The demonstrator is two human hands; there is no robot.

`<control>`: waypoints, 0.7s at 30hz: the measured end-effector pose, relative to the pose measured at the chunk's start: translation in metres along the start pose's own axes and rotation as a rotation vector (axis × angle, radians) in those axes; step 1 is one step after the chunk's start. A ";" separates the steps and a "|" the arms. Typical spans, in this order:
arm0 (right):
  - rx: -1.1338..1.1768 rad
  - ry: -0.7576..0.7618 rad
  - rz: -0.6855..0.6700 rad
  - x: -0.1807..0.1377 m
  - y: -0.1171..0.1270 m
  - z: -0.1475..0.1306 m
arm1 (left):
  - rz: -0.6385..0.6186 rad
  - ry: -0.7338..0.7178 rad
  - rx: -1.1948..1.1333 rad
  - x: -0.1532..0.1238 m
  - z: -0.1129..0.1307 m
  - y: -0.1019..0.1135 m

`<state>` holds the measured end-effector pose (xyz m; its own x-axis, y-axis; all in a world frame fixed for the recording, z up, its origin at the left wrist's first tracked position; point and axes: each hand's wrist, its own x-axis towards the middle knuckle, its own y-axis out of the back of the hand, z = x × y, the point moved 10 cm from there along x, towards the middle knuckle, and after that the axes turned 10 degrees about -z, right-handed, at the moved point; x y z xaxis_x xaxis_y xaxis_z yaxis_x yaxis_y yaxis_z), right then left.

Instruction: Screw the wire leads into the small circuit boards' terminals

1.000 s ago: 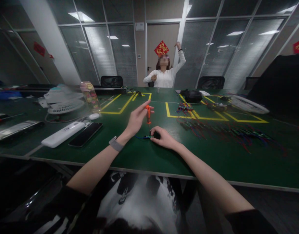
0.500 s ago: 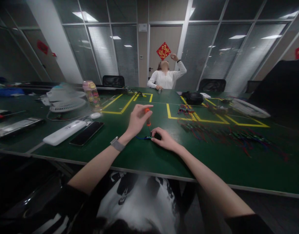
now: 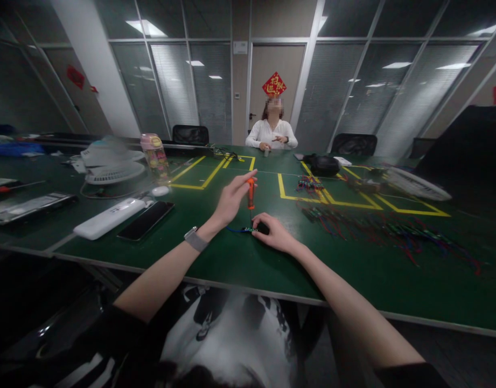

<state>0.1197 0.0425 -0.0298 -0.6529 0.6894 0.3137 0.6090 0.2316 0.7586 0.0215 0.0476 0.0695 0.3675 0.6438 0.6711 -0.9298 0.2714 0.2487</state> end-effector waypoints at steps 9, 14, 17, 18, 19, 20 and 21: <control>0.010 -0.004 0.002 0.000 -0.001 0.002 | 0.086 -0.032 0.104 -0.002 0.003 0.008; 0.018 -0.013 0.009 -0.001 0.001 0.001 | -0.021 -0.002 -0.046 0.001 -0.003 -0.001; 0.011 -0.020 0.004 -0.001 0.000 0.002 | 0.046 -0.019 0.067 -0.002 0.002 0.005; 0.011 -0.019 0.002 -0.001 0.000 0.003 | 0.060 -0.023 0.104 -0.002 0.004 0.006; 0.012 -0.019 0.000 -0.001 0.000 0.003 | 0.059 -0.022 0.120 -0.003 0.004 0.006; 0.014 -0.018 -0.003 -0.001 0.000 0.004 | 0.043 -0.016 0.114 -0.002 0.004 0.004; 0.015 -0.017 -0.005 -0.001 -0.001 0.004 | 0.020 -0.010 0.089 -0.002 0.003 0.002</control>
<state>0.1219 0.0443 -0.0329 -0.6483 0.6999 0.2999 0.6125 0.2454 0.7514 0.0187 0.0448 0.0709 0.3489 0.6412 0.6835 -0.9354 0.1939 0.2956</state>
